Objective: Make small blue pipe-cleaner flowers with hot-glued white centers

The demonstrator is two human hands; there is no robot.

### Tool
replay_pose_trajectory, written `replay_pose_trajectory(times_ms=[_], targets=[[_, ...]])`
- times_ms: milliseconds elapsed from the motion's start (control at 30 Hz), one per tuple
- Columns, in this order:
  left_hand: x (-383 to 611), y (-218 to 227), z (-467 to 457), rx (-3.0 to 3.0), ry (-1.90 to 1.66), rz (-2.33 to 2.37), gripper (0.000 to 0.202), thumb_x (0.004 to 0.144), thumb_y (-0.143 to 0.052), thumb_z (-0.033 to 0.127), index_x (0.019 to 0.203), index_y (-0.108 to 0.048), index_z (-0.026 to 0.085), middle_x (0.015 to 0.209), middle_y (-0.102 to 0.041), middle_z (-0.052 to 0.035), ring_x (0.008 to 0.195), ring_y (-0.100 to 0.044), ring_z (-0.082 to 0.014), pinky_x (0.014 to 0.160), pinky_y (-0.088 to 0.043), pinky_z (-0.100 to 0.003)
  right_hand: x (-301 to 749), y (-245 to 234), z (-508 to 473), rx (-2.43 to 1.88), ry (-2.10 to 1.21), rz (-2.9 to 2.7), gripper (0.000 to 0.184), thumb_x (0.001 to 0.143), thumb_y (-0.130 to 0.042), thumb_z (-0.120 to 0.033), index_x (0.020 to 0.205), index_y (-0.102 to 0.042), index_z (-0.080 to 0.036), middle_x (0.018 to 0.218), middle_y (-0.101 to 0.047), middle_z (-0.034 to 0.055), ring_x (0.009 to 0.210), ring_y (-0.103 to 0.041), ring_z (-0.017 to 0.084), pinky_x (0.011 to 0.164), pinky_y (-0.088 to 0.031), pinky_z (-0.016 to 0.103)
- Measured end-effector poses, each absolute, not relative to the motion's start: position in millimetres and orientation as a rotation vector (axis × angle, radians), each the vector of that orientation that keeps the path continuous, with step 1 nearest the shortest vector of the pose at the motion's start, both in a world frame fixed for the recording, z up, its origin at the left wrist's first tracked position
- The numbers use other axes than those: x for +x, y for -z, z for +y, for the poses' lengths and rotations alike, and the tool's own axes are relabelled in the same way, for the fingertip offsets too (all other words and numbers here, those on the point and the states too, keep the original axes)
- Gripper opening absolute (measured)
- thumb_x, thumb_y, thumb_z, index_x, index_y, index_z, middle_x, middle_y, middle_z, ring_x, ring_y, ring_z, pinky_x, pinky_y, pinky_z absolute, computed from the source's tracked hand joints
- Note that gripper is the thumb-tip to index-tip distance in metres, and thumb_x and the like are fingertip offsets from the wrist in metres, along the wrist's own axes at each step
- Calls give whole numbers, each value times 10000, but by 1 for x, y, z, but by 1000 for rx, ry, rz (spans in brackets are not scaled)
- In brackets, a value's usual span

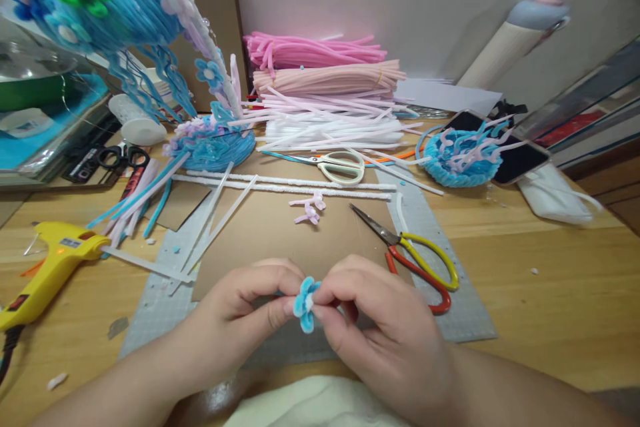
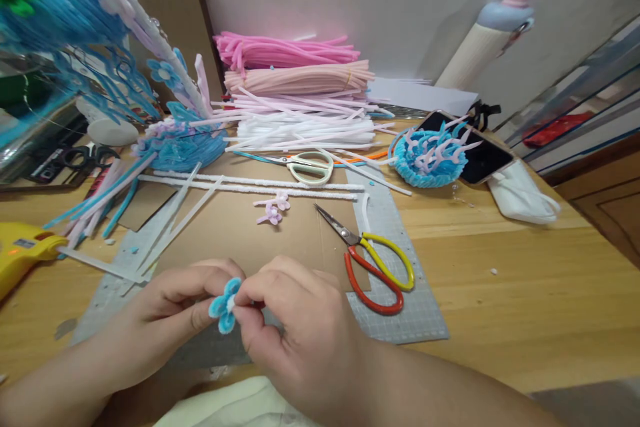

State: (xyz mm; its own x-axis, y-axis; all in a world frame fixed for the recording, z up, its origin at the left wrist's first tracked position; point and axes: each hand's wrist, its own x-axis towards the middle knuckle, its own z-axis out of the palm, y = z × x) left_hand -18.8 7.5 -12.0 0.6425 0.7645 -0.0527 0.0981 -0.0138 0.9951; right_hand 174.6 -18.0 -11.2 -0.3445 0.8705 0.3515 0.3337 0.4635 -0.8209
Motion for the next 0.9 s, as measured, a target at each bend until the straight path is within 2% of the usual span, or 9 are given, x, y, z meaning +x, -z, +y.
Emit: replay_pose_trajectory(times_ms=[333, 500, 600, 733, 900], targets=[[-15, 14, 8, 1514, -606, 837, 183, 899, -522, 254, 827, -661, 160, 799, -646, -41, 773, -588, -149, 728, -454, -249, 172, 14, -15, -1027, -856, -1869, 148, 803, -538, -62, 812, -598, -198, 691, -563, -10, 620, -515, 107, 569, -407, 231], [-14, 16, 12, 1435, -649, 801, 173, 889, -543, 258, 806, -671, 176, 822, -611, -21, 778, -571, -132, 733, -437, -233, 174, 15, -20, -996, -978, -1668, 111, 835, -542, -130, 904, -547, -218, 778, -533, -8, 663, -494, 109, 580, -398, 233], [-14, 17, 13, 1406, -720, 801, 158, 862, -586, 281, 789, -691, 189, 846, -589, -17, 768, -562, -122, 700, -435, -214, 174, 16, -21, -1010, -1240, -1402, 36, 893, -491, -242, 873, -491, -212, 767, -492, -13, 610, -449, 97, 533, -376, 223], [-16, 17, 14, 1527, -772, 871, 112, 837, -618, 206, 795, -722, 211, 807, -598, -12, 733, -572, -116, 665, -439, -205, 169, 19, -15, -1025, -1784, -1098, 216, 885, -500, -401, 856, -464, -191, 631, -477, -49, 455, -391, 57, 412, -290, 171], [-16, 15, 15, 1773, -822, 924, 158, 830, -599, 127, 851, -731, 211, 781, -626, -28, 736, -601, -137, 668, -458, -229, 165, 19, -10, -862, -2069, -745, 260, 813, -605, -400, 886, -466, -192, 647, -548, -41, 432, -469, 48, 381, -346, 130]])
